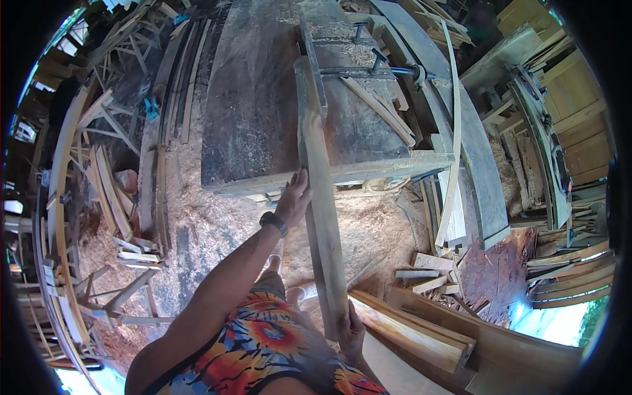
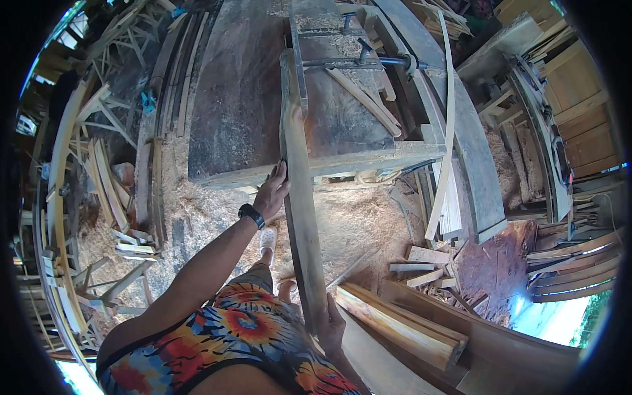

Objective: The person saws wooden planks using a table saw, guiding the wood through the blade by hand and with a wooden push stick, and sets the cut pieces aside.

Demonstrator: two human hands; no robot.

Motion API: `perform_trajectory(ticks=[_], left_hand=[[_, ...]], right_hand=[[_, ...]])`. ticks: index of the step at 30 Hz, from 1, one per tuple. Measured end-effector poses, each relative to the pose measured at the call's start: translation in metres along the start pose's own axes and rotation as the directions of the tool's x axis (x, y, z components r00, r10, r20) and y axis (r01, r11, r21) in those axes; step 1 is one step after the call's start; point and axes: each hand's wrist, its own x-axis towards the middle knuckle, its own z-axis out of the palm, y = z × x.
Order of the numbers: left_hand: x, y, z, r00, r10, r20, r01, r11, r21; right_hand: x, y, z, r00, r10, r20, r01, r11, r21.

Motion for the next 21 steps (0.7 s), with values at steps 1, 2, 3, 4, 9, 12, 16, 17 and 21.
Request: perform_trajectory(ticks=[1, 2, 3, 4, 9, 12, 16, 17, 21], left_hand=[[0.003, -0.002, 0.0, 1.0, 0.008, -0.005, -0.008, 1.0, 0.01], [0.005, -0.001, -0.001, 1.0, -0.005, -0.002, 0.005, 1.0, 0.013], [0.007, 0.0, -0.003, 1.0, -0.018, 0.001, 0.018, 1.0, 0.015], [0.01, 0.001, -0.005, 1.0, -0.03, 0.005, 0.03, 0.999, 0.018], [0.028, -0.013, -0.006, 1.0, -0.002, 0.001, 0.002, 0.999, 0.053], [0.039, -0.018, -0.008, 0.999, 0.032, -0.016, -0.031, 0.998, 0.049], [0.049, -0.014, -0.014, 0.997, 0.044, -0.063, -0.043, 0.999, 0.022], [0.052, -0.017, -0.014, 0.997, 0.045, -0.063, -0.045, 0.999, 0.007], [0.067, -0.026, -0.017, 0.997, 0.048, -0.068, -0.052, 0.997, -0.052]], right_hand=[[0.002, -0.001, 0.001, 1.0, -0.002, 0.002, 0.002, 1.0, 0.011], [0.005, -0.003, 0.003, 1.0, -0.005, 0.005, 0.004, 1.0, 0.022], [0.007, -0.003, 0.003, 1.0, -0.002, 0.007, 0.002, 1.0, 0.011], [0.01, -0.002, 0.004, 1.0, 0.0, 0.008, 0.0, 1.0, 0.0], [0.025, -0.003, 0.008, 1.0, -0.001, 0.006, 0.001, 0.999, -0.051], [0.034, -0.006, 0.013, 1.0, -0.011, -0.019, 0.008, 0.992, -0.128], [0.049, -0.009, 0.017, 0.999, 0.038, -0.004, -0.038, 0.996, -0.083], [0.052, -0.011, 0.018, 0.998, 0.054, 0.007, -0.054, 0.997, -0.053], [0.067, -0.002, 0.024, 0.998, -0.041, -0.057, 0.029, 0.978, -0.207]])
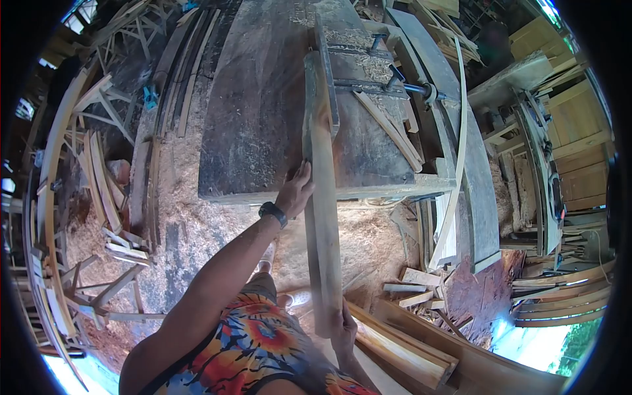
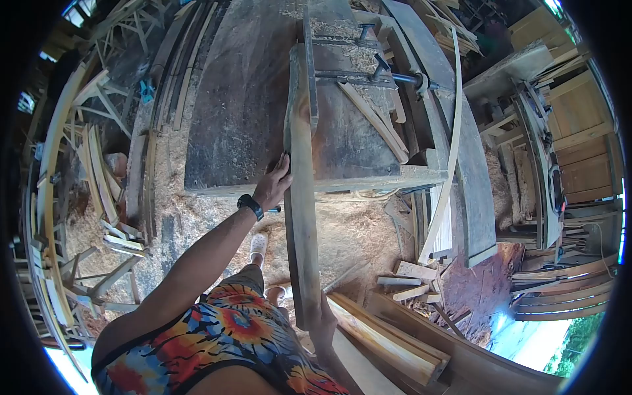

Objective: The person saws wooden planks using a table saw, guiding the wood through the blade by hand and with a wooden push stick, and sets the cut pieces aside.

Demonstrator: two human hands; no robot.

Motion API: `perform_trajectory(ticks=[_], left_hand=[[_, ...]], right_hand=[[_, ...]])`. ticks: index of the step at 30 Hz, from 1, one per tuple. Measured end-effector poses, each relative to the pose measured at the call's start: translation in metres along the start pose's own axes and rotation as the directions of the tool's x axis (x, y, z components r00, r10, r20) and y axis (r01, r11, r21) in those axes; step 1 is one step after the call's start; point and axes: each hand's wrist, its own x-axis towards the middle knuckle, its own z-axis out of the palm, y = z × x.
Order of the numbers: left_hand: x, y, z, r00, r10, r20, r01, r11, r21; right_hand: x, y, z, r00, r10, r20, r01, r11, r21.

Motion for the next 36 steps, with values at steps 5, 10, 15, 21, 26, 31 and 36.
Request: perform_trajectory(ticks=[5, 10, 15, 21, 26, 31, 36], left_hand=[[0.019, -0.005, -0.006, 1.0, 0.001, -0.008, -0.001, 1.0, -0.027], [0.041, -0.011, -0.016, 1.0, -0.007, 0.024, 0.006, 0.999, 0.031], [0.065, -0.02, -0.022, 1.0, -0.002, 0.016, 0.002, 1.0, 0.018], [0.092, -0.032, -0.029, 1.0, 0.003, 0.01, -0.003, 0.999, 0.034], [0.113, -0.042, -0.034, 1.0, 0.021, 0.003, -0.021, 0.999, 0.042], [0.137, -0.049, -0.041, 0.999, 0.036, -0.006, -0.035, 0.998, 0.055], [0.156, -0.056, -0.047, 1.0, 0.028, 0.014, -0.03, 0.993, 0.114]], right_hand=[[0.018, -0.016, 0.007, 1.0, -0.026, -0.015, 0.025, 0.999, -0.033], [0.036, -0.027, 0.016, 1.0, 0.002, -0.02, -0.003, 1.0, -0.015], [0.059, -0.027, 0.022, 1.0, -0.002, 0.011, 0.001, 0.999, 0.043], [0.084, -0.036, 0.032, 1.0, -0.021, 0.014, 0.019, 0.995, 0.094], [0.102, -0.06, 0.041, 1.0, -0.027, 0.007, 0.026, 0.995, 0.094], [0.123, -0.062, 0.047, 0.999, -0.035, -0.001, 0.035, 0.997, 0.068], [0.14, -0.079, 0.055, 0.997, -0.079, -0.019, 0.079, 0.997, 0.014]])
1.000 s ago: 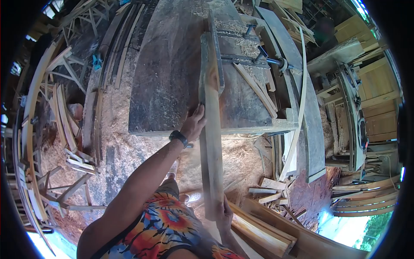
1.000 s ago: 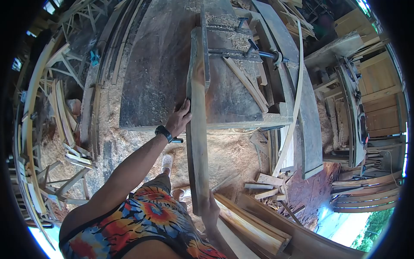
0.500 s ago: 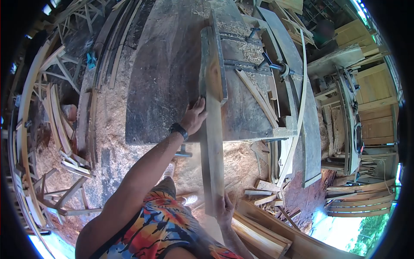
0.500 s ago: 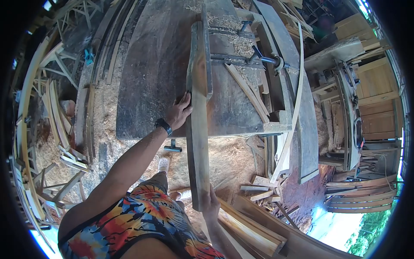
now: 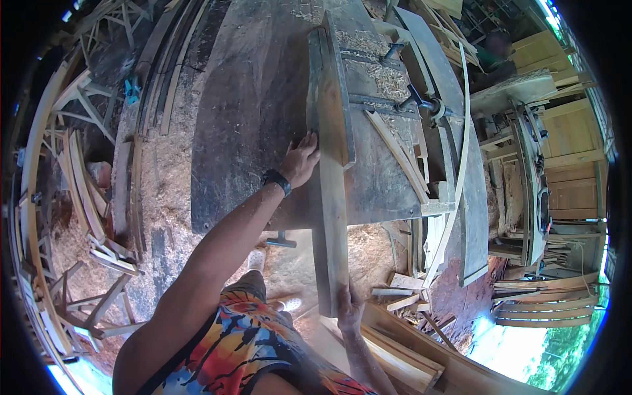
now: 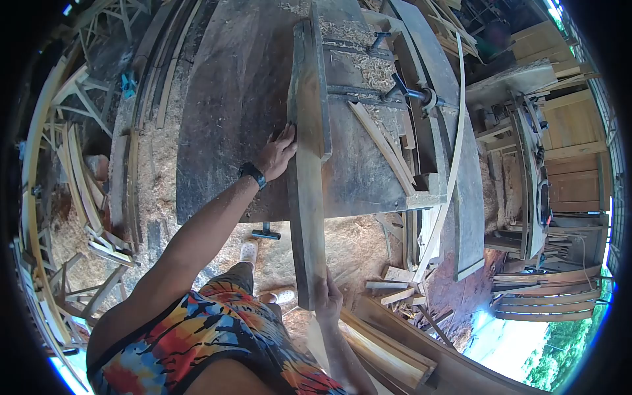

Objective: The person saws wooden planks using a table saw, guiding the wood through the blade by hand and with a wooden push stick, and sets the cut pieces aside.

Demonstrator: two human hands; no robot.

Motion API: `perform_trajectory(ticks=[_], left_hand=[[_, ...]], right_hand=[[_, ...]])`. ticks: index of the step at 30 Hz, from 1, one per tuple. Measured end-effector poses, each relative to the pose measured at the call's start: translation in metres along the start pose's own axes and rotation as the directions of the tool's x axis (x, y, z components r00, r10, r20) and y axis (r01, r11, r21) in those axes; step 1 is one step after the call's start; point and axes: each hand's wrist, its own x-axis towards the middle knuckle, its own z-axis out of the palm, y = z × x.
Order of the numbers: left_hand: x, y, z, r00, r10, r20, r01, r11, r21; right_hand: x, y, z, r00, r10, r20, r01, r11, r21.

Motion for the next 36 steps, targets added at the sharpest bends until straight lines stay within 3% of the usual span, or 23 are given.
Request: perform_trajectory(ticks=[2, 8, 13, 20, 23, 27, 29, 32, 36], left_hand=[[0.007, 0.0, -0.004, 1.0, -0.002, 0.014, 0.002, 1.0, 0.002], [0.031, -0.015, -0.007, 0.999, 0.038, -0.002, -0.037, 0.997, 0.064], [0.047, -0.022, -0.013, 0.997, 0.069, -0.016, -0.068, 0.994, 0.08], [0.074, -0.032, -0.018, 1.0, -0.001, 0.001, 0.001, 1.0, -0.004], [0.087, -0.041, -0.019, 1.0, -0.003, 0.013, 0.003, 1.0, 0.015], [0.103, -0.043, -0.028, 0.998, -0.037, 0.047, 0.035, 0.999, 0.038], [0.113, -0.043, -0.033, 0.997, -0.045, 0.067, 0.041, 0.997, 0.061], [0.126, -0.052, -0.038, 0.996, -0.035, 0.085, 0.027, 0.995, 0.099], [0.147, -0.064, -0.038, 0.997, -0.044, 0.071, 0.035, 0.992, 0.12]], right_hand=[[0.006, -0.012, 0.007, 1.0, -0.008, -0.015, 0.009, 0.997, 0.078], [0.026, -0.012, 0.011, 0.998, 0.069, -0.003, -0.069, 0.997, 0.041], [0.043, -0.017, 0.018, 1.0, 0.031, -0.004, -0.031, 0.999, 0.02], [0.065, -0.04, 0.033, 0.997, -0.035, -0.064, 0.031, 0.998, -0.056], [0.074, -0.038, 0.037, 0.998, 0.019, -0.066, -0.016, 0.998, 0.053], [0.092, -0.035, 0.039, 0.998, -0.018, -0.062, 0.02, 0.999, 0.033], [0.099, -0.043, 0.049, 0.994, -0.043, -0.099, 0.054, 0.993, 0.108], [0.109, -0.053, 0.054, 0.994, 0.03, -0.106, -0.016, 0.992, 0.129], [0.129, -0.032, 0.058, 0.969, 0.017, -0.248, -0.014, 1.0, 0.015]])
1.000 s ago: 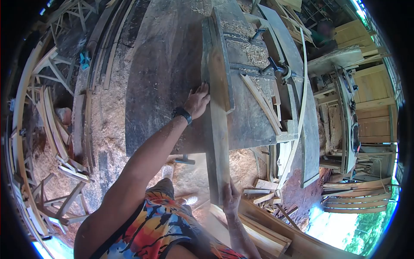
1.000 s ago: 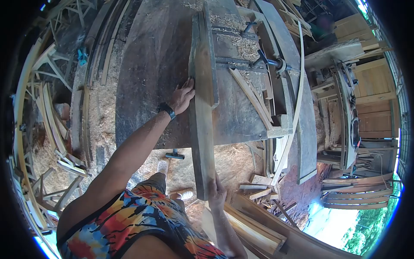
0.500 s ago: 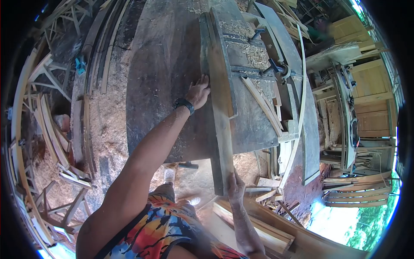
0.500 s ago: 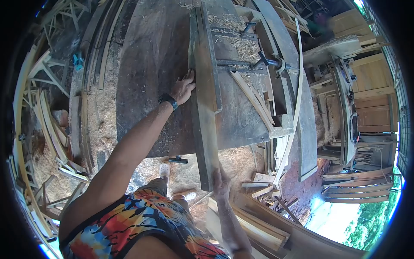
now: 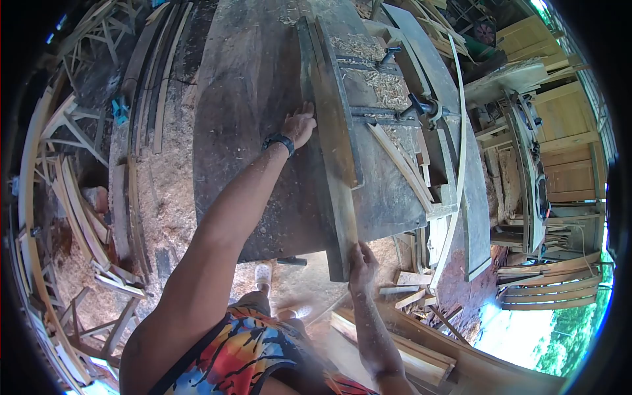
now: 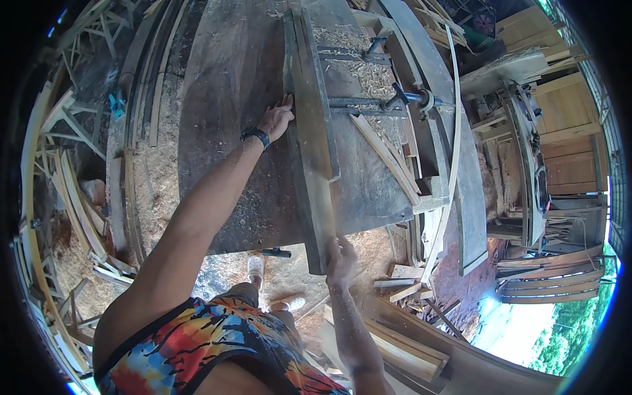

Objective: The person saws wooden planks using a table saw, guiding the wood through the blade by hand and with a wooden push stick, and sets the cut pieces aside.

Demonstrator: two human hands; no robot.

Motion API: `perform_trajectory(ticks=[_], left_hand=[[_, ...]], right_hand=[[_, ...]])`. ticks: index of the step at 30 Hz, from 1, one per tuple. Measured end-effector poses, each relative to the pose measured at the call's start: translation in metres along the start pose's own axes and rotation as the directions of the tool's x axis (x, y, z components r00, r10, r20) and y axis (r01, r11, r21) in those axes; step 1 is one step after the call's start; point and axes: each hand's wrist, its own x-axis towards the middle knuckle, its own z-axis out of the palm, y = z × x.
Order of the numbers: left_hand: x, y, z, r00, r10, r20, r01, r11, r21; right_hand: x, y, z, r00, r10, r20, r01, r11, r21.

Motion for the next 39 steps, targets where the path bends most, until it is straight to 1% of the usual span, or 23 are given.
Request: perform_trajectory(ticks=[2, 5, 8, 11, 12, 14, 17, 20, 23, 24, 25, 27, 28, 29, 30, 31, 32, 33, 34, 36, 37, 39], left_hand=[[0.003, 0.006, -0.008, 1.0, -0.027, 0.016, 0.027, 1.0, -0.011], [0.018, 0.005, -0.014, 0.992, -0.108, 0.066, 0.108, 0.994, 0.003], [0.033, -0.002, -0.016, 0.993, -0.105, 0.056, 0.106, 0.994, -0.014], [0.049, -0.01, -0.019, 0.991, -0.121, 0.047, 0.123, 0.992, -0.021], [0.054, -0.012, -0.021, 0.994, -0.104, 0.042, 0.104, 0.995, 0.004], [0.061, -0.018, -0.023, 0.993, -0.102, 0.063, 0.102, 0.995, -0.002], [0.072, -0.02, -0.027, 0.991, -0.115, 0.065, 0.117, 0.993, -0.027], [0.08, -0.019, -0.032, 0.99, -0.134, 0.036, 0.135, 0.991, -0.024], [0.093, -0.023, -0.038, 0.989, -0.137, 0.054, 0.137, 0.991, 0.004], [0.097, -0.027, -0.042, 0.987, -0.133, 0.087, 0.131, 0.991, 0.022], [0.098, -0.029, -0.04, 0.989, -0.126, 0.075, 0.129, 0.991, -0.039], [0.09, -0.022, -0.046, 0.992, -0.116, 0.057, 0.123, 0.98, -0.156], [0.079, -0.02, -0.047, 0.985, -0.127, 0.12, 0.153, 0.959, -0.238], [0.051, -0.011, -0.044, 0.988, -0.104, 0.113, 0.131, 0.954, -0.268], [0.023, -0.002, -0.041, 0.991, -0.081, 0.105, 0.11, 0.948, -0.298], [-0.004, -0.001, -0.023, 0.997, -0.039, 0.062, 0.057, 0.949, -0.309], [-0.034, 0.005, -0.007, 0.984, 0.127, -0.121, -0.149, 0.97, -0.19], [-0.06, 0.01, 0.006, 0.987, 0.133, -0.088, -0.146, 0.975, -0.165], [-0.086, 0.02, 0.016, 0.989, 0.131, -0.067, -0.141, 0.973, -0.181], [-0.114, 0.039, 0.022, 0.993, 0.1, -0.059, -0.108, 0.981, -0.161], [-0.118, 0.043, 0.02, 0.995, 0.085, -0.054, -0.093, 0.984, -0.15], [-0.11, 0.039, 0.017, 0.993, 0.103, -0.064, -0.112, 0.983, -0.146]], right_hand=[[0.009, 0.008, 0.008, 0.985, -0.101, -0.141, 0.083, 0.988, -0.131], [0.004, -0.039, 0.019, 0.987, 0.023, -0.158, -0.023, 1.0, 0.002], [0.014, -0.047, 0.028, 0.979, -0.07, -0.192, 0.06, 0.997, -0.054], [0.032, -0.037, 0.038, 0.971, 0.001, -0.237, 0.028, 0.993, 0.116], [0.038, -0.032, 0.042, 0.967, -0.004, -0.254, 0.034, 0.993, 0.115], [0.047, -0.028, 0.048, 0.958, -0.013, -0.287, 0.046, 0.993, 0.111], [0.053, -0.038, 0.058, 0.934, -0.169, -0.315, 0.159, 0.986, -0.059], [0.059, -0.054, 0.066, 0.941, -0.089, -0.326, 0.107, 0.994, 0.037], [0.068, -0.061, 0.072, 0.945, -0.091, -0.315, 0.133, 0.984, 0.115], [0.072, -0.062, 0.074, 0.941, -0.102, -0.321, 0.145, 0.983, 0.111], [0.075, -0.063, 0.076, 0.938, -0.109, -0.328, 0.152, 0.983, 0.107], [0.075, -0.062, 0.078, 0.93, -0.13, -0.343, 0.168, 0.982, 0.085], [0.077, -0.061, 0.077, 0.927, -0.151, -0.344, 0.184, 0.981, 0.066], [0.077, -0.059, 0.077, 0.923, -0.168, -0.347, 0.197, 0.979, 0.049], [0.077, -0.056, 0.077, 0.927, -0.156, -0.342, 0.193, 0.978, 0.077], [0.078, -0.054, 0.077, 0.93, -0.147, -0.337, 0.192, 0.976, 0.104], [0.079, -0.053, 0.078, 0.932, -0.141, -0.333, 0.193, 0.972, 0.13], [0.078, -0.055, 0.078, 0.931, -0.144, -0.334, 0.193, 0.974, 0.118], [0.077, -0.057, 0.077, 0.931, -0.149, -0.333, 0.193, 0.976, 0.103], [0.078, -0.057, 0.077, 0.934, -0.142, -0.328, 0.185, 0.977, 0.105], [0.08, -0.055, 0.078, 0.937, -0.13, -0.325, 0.178, 0.977, 0.121], [0.086, -0.053, 0.081, 0.93, -0.135, -0.343, 0.188, 0.974, 0.125]])
